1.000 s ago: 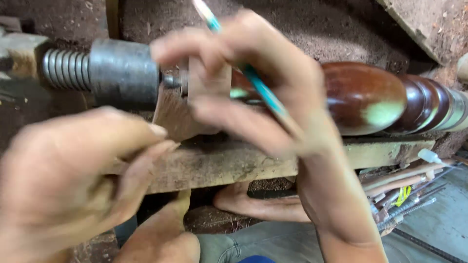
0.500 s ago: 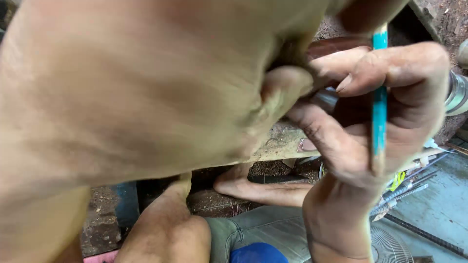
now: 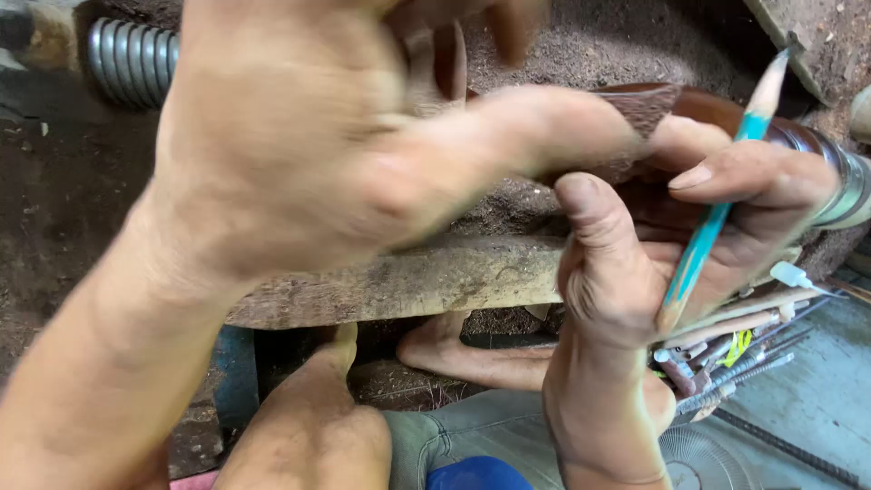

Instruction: Sanding a wood block and measuring it with a pencil on a lathe.

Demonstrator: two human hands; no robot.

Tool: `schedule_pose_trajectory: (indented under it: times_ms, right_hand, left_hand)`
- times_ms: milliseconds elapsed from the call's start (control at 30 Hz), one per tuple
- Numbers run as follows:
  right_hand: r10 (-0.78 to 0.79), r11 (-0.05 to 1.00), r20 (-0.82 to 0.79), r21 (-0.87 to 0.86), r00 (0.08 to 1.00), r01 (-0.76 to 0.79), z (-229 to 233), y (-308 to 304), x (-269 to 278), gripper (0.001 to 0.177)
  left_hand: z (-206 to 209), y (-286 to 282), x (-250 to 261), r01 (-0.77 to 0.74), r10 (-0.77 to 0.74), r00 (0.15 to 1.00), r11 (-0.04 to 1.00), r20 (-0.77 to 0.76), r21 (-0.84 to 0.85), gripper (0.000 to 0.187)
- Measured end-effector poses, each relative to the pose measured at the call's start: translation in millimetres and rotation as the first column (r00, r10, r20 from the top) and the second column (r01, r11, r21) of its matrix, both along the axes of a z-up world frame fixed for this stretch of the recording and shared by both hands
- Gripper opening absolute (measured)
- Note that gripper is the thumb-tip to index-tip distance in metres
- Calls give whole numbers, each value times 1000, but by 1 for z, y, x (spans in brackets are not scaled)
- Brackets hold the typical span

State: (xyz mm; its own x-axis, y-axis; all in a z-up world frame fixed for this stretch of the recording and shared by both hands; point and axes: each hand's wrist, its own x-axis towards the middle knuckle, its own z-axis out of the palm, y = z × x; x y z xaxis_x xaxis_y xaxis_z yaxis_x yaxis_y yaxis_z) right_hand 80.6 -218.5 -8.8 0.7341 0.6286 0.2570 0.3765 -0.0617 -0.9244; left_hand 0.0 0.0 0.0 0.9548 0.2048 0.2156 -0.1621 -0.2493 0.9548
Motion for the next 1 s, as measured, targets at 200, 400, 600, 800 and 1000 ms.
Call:
schedule_pose_trajectory:
  times_ms: [200,400,600,800,1000]
  right_hand:
    - [-114,983,-245,113,963,146,-39,1,-24,46]
    - [-127,992,-354,-33,926,123,-58,-4,-12,45]
    - [-125,990,-445,-108,887,85,-61,11,-3,45]
    - [-97,995,-489,-54,867,81,-73,12,-4,44]
    - [-94,996,-506,-40,857,86,-72,17,-6,45]
  left_hand:
    - [-17,-17,-20,-181,128,940,973,-316,-146,16]
    - [-32,-21,-21,-243,274,932,958,-237,152,11]
    - [-41,-28,-26,-370,393,885,919,-249,133,12]
    - [-56,-33,-37,-461,422,839,886,-343,-39,7]
    - [-59,-36,-39,-496,423,821,861,-383,-113,7]
